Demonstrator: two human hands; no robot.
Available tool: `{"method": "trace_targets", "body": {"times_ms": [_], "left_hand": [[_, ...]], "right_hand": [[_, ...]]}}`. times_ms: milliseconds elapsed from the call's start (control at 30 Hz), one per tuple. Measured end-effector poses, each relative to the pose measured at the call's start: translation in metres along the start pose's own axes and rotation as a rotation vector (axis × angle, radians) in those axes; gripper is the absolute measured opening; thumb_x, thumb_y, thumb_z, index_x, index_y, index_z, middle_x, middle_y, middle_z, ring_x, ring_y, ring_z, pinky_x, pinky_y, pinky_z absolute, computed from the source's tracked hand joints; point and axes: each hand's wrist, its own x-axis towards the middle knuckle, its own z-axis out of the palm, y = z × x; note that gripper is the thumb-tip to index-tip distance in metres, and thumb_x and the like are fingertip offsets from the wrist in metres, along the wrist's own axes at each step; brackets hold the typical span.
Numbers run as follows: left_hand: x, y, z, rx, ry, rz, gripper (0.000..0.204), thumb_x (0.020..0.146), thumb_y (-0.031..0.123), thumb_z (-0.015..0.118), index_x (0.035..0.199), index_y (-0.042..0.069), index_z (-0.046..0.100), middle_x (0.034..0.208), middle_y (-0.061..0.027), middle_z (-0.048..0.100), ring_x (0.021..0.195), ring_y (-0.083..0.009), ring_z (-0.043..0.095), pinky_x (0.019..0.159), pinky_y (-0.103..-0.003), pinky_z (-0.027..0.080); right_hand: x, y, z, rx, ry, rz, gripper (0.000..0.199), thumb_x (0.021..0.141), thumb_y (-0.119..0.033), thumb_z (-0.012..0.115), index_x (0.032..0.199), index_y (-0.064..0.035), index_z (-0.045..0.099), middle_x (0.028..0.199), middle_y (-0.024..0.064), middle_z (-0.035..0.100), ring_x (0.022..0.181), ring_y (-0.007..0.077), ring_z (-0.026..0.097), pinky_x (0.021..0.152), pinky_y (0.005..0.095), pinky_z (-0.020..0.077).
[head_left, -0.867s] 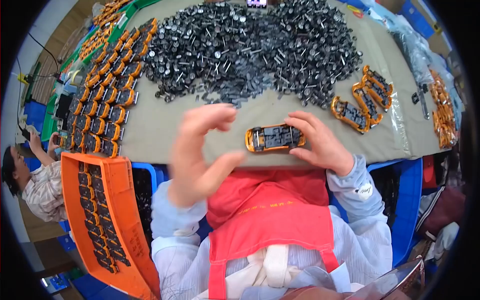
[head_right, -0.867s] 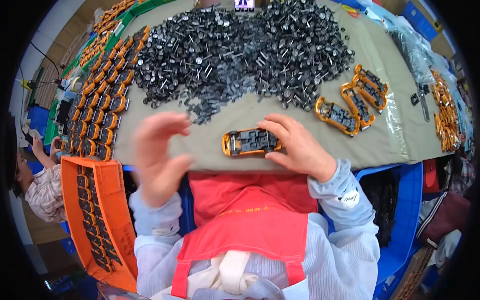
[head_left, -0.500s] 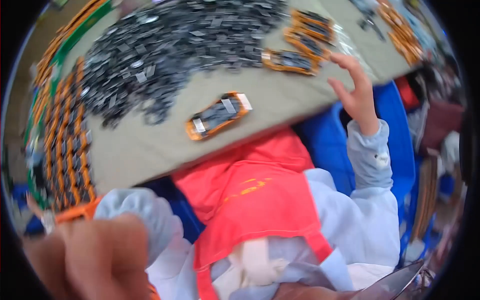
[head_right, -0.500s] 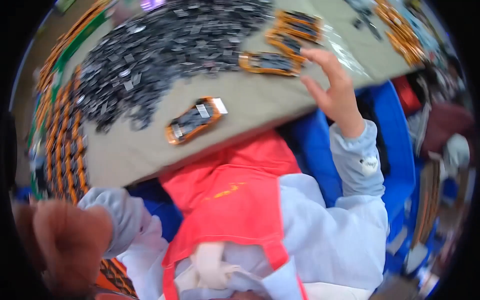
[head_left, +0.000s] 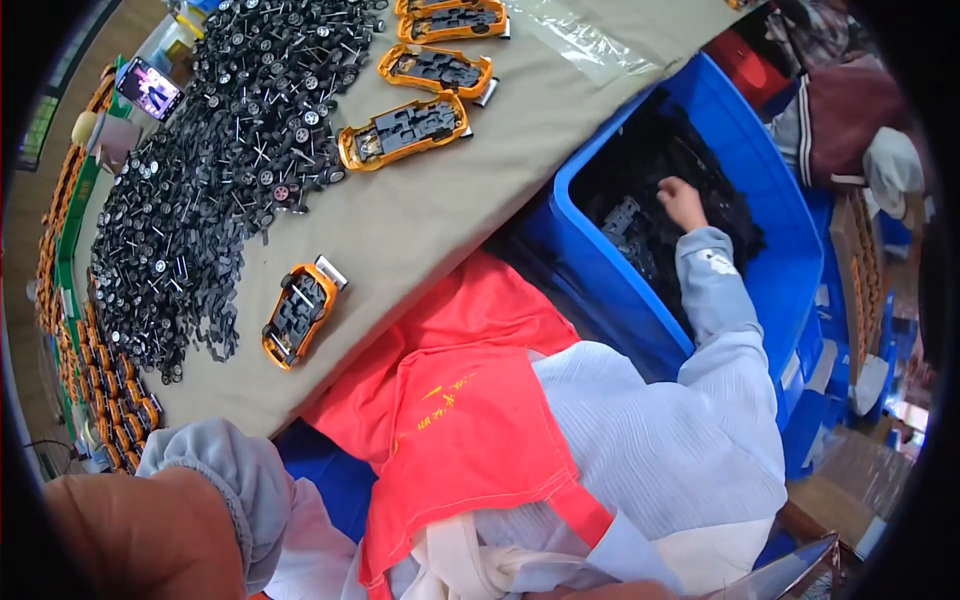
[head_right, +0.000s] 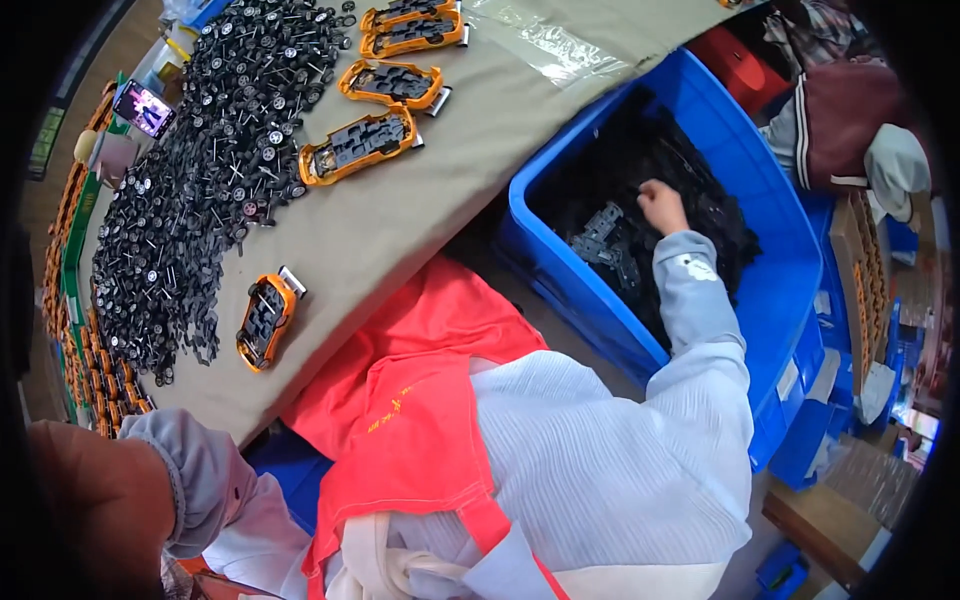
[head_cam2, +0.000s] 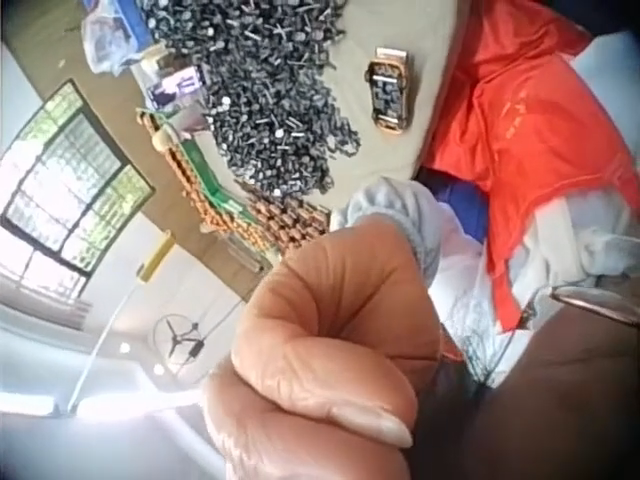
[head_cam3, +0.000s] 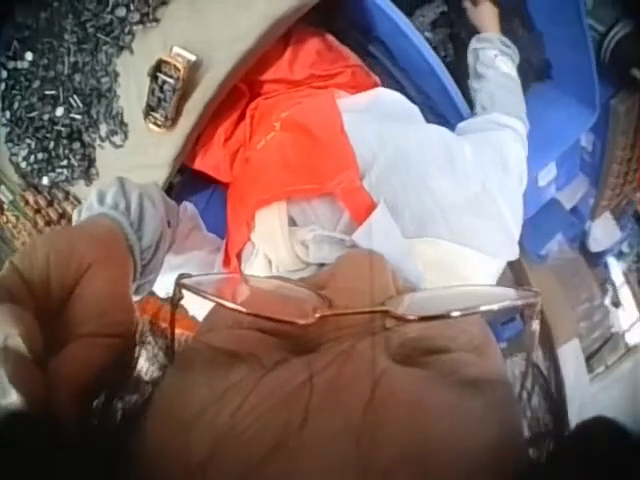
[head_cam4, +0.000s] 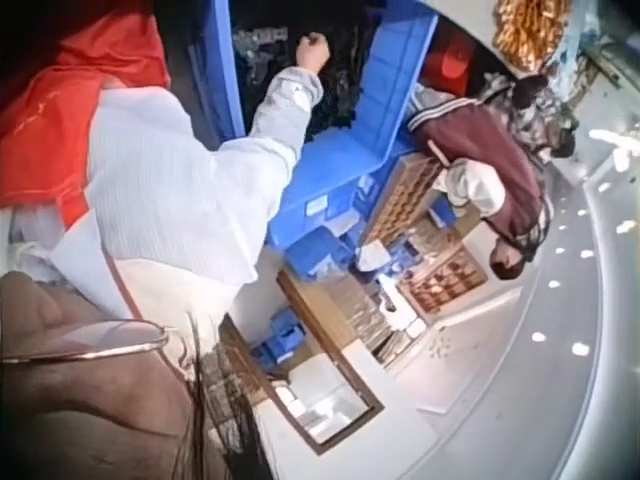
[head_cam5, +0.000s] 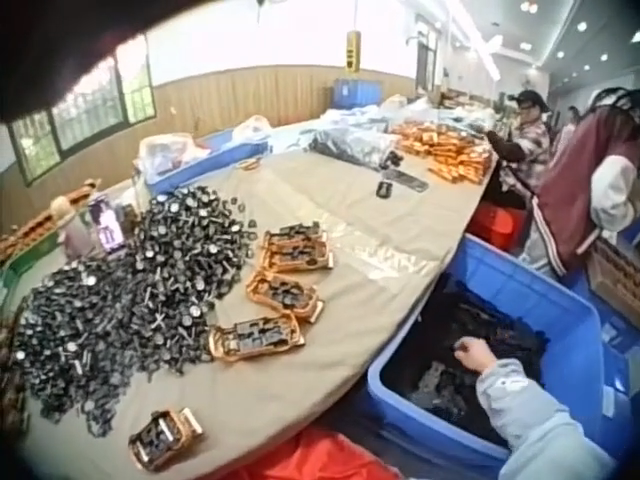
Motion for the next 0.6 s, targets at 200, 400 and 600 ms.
{"method": "trace_targets", "body": {"times_ms": [200, 400, 600], "left_hand": [[0.032, -0.016, 0.065, 0.234, 0.016, 0.19, 0.056, 0.082, 0.025, 0.073, 0.126, -0.003, 0.053, 0.12, -0.0172, 0.058, 0.096, -0.0248, 0.063, 0.081, -0.036, 0.052], [0.038, 0.02, 0.106, 0.578, 0.134, 0.396, 0.055, 0.083, 0.025, 0.072, 0.126, -0.003, 0.053, 0.121, -0.0172, 0.057, 0.097, -0.0253, 0.062, 0.081, -0.037, 0.052], [0.069, 0.016, 0.11, 0.638, 0.114, 0.679, 0.054, 0.083, 0.026, 0.071, 0.126, -0.002, 0.053, 0.122, -0.0172, 0.057, 0.098, -0.0258, 0.062, 0.082, -0.038, 0.051]], "right_hand": [[0.021, 0.041, 0.124, -0.177, -0.218, 0.213, 0.075, 0.077, -0.041, 0.077, 0.132, 0.0051, 0.054, 0.129, 0.0284, 0.058, 0.122, 0.0389, 0.057, 0.106, 0.0428, 0.0433], [0.029, 0.094, 0.129, 0.046, -0.012, 0.171, 0.028, 0.067, -0.009, 0.076, 0.09, -0.0039, 0.062, 0.087, 0.0193, 0.068, 0.085, 0.033, 0.065, 0.081, 0.0416, 0.0521], [0.057, 0.037, 0.025, 0.207, 0.339, 0.048, 0.035, 0.078, 0.001, 0.07, 0.112, -0.0014, 0.062, 0.106, 0.0121, 0.067, 0.102, 0.0247, 0.063, 0.094, 0.0369, 0.0486]]}}
